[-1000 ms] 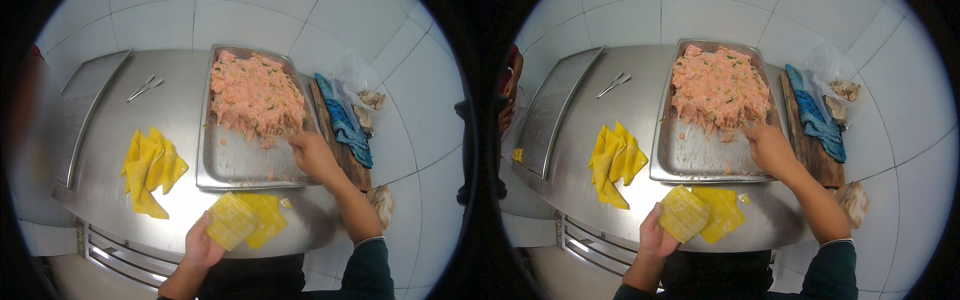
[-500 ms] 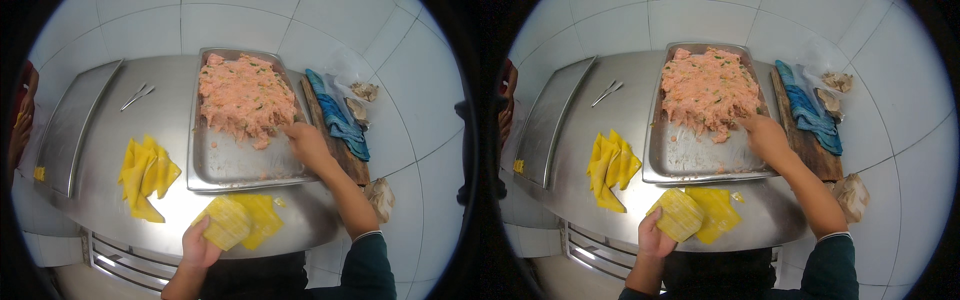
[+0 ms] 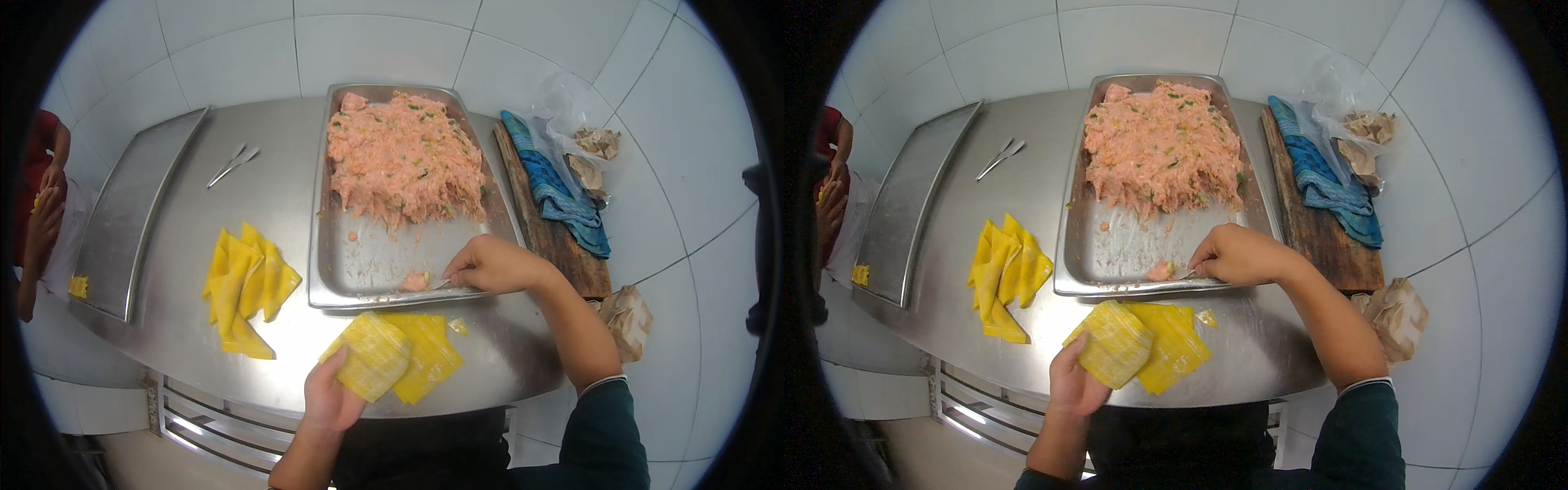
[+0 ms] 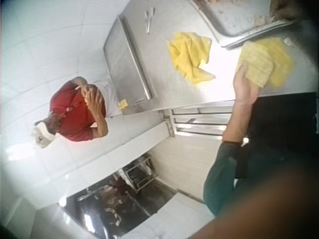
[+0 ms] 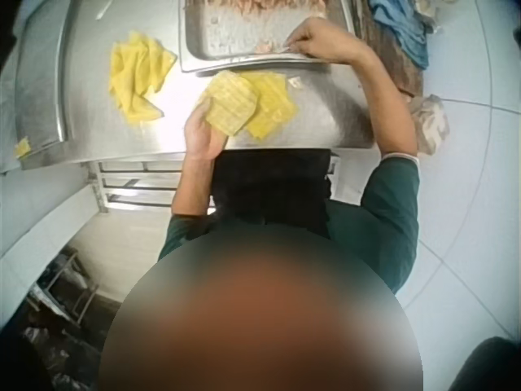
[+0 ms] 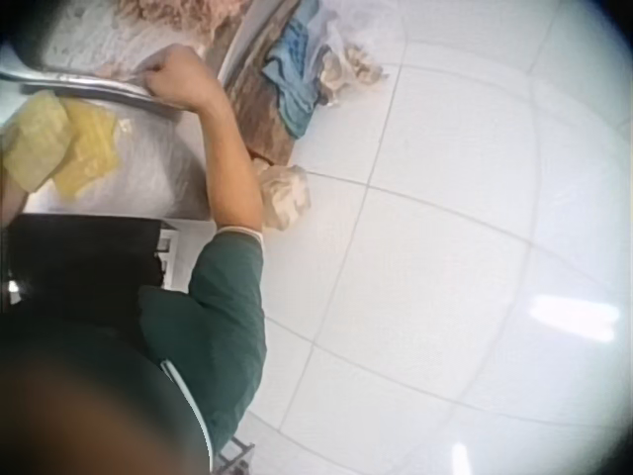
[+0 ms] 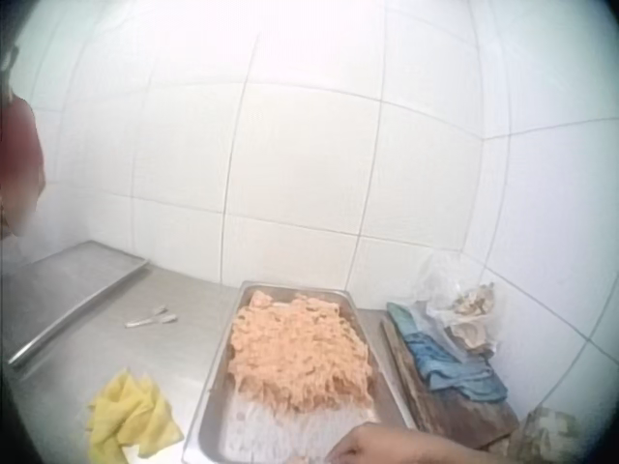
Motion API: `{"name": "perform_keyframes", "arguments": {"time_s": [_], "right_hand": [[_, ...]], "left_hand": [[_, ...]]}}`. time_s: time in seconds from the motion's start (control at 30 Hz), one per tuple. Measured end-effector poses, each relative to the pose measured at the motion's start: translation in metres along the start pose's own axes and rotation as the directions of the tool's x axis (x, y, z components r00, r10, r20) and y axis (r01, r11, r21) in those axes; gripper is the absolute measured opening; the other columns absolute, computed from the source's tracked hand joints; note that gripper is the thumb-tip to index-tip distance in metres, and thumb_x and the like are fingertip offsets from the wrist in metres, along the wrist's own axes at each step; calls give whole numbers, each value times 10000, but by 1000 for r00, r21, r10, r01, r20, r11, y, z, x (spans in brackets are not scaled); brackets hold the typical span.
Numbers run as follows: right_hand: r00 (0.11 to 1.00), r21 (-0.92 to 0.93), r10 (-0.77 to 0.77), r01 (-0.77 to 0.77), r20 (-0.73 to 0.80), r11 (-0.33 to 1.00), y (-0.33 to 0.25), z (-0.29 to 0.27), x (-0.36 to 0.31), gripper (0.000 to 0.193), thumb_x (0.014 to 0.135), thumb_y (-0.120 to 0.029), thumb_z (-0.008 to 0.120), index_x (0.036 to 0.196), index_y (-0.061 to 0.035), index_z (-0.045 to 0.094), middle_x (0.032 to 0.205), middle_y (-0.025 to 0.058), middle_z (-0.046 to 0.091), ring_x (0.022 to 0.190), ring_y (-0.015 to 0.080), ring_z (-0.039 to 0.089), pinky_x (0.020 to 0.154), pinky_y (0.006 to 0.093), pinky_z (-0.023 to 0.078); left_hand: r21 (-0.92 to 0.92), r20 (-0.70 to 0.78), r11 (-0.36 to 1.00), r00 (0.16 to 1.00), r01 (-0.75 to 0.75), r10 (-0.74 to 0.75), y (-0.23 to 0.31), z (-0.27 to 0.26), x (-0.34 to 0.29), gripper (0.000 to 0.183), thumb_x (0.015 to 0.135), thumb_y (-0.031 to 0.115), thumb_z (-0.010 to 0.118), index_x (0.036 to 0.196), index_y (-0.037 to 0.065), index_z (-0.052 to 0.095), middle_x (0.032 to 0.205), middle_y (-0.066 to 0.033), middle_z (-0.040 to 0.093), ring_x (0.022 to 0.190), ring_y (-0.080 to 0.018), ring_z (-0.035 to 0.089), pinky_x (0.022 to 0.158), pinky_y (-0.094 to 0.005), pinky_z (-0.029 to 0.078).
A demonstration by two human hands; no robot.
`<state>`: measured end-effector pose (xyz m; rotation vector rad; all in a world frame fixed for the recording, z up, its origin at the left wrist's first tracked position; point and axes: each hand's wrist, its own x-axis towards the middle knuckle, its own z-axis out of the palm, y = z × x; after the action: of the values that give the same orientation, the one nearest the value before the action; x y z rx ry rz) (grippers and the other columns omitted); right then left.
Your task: The person scoops a pink filling from a metal tray with a spoon and places it onto yellow square wrappers. They fold each wrapper into a triangle and then into a final shape, stacking the finished pieces on the counter. A second person in red is visible in the background performing similar actions.
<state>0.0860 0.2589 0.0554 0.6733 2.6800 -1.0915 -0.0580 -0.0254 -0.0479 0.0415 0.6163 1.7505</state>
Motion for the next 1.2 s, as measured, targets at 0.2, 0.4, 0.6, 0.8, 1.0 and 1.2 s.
{"name": "perform_keyframes", "arguments": {"time_s": [0.2,0.4,0.6,0.8,1.0,1.2], "right_hand": [[986,301,-73,115,-149,947,-35,5,-52,257,872,-62,698,1117,-13,759,827,139,733,765,228,687,699,324,531],[757,-223,-410,344,-510,912,-55,91,-95,491,766,32,671,1238,-93,725,744,68,582,641,262,577,614,373,493],[660,-311,-441,313,-608,898,-36,144,-101,547,714,43,675,1236,-111,729,737,55,549,613,242,560,562,367,473],[713,-97,-313,328,-627,940,-33,132,-119,514,721,21,689,1217,-107,735,740,55,560,629,224,590,552,347,485],[655,-329,-450,308,-607,893,-36,141,-101,501,716,-11,714,1205,-115,739,739,27,550,621,211,588,559,339,489],[627,-360,-564,435,-537,826,-33,157,-103,437,735,-107,742,1172,-114,742,701,-7,483,608,165,543,561,326,450]], "left_hand": [[38,-5,999,1000,14,-14,-6,30,-6,559,1059,322,452,1489,-29,384,1463,-203,512,1350,-342,514,1164,-492,380],[31,-22,998,998,-52,53,-14,68,-14,529,1090,360,385,1450,-28,402,1401,-200,529,1320,-335,516,1163,-479,375],[49,0,997,998,-58,58,-25,63,-14,493,1119,321,321,1431,-50,411,1407,-195,517,1326,-325,500,1162,-473,364],[43,-35,989,989,-142,143,-31,52,-5,507,1113,371,323,1365,-43,470,1303,-193,582,1266,-316,538,1145,-472,388],[33,-70,992,990,-119,121,-26,53,-8,539,1111,392,326,1430,-30,430,1383,-194,544,1309,-328,516,1162,-482,366],[-7,-126,1000,992,21,-22,-19,53,-14,578,1106,422,342,1466,-26,396,1427,-201,514,1335,-338,499,1159,-494,369]]}}
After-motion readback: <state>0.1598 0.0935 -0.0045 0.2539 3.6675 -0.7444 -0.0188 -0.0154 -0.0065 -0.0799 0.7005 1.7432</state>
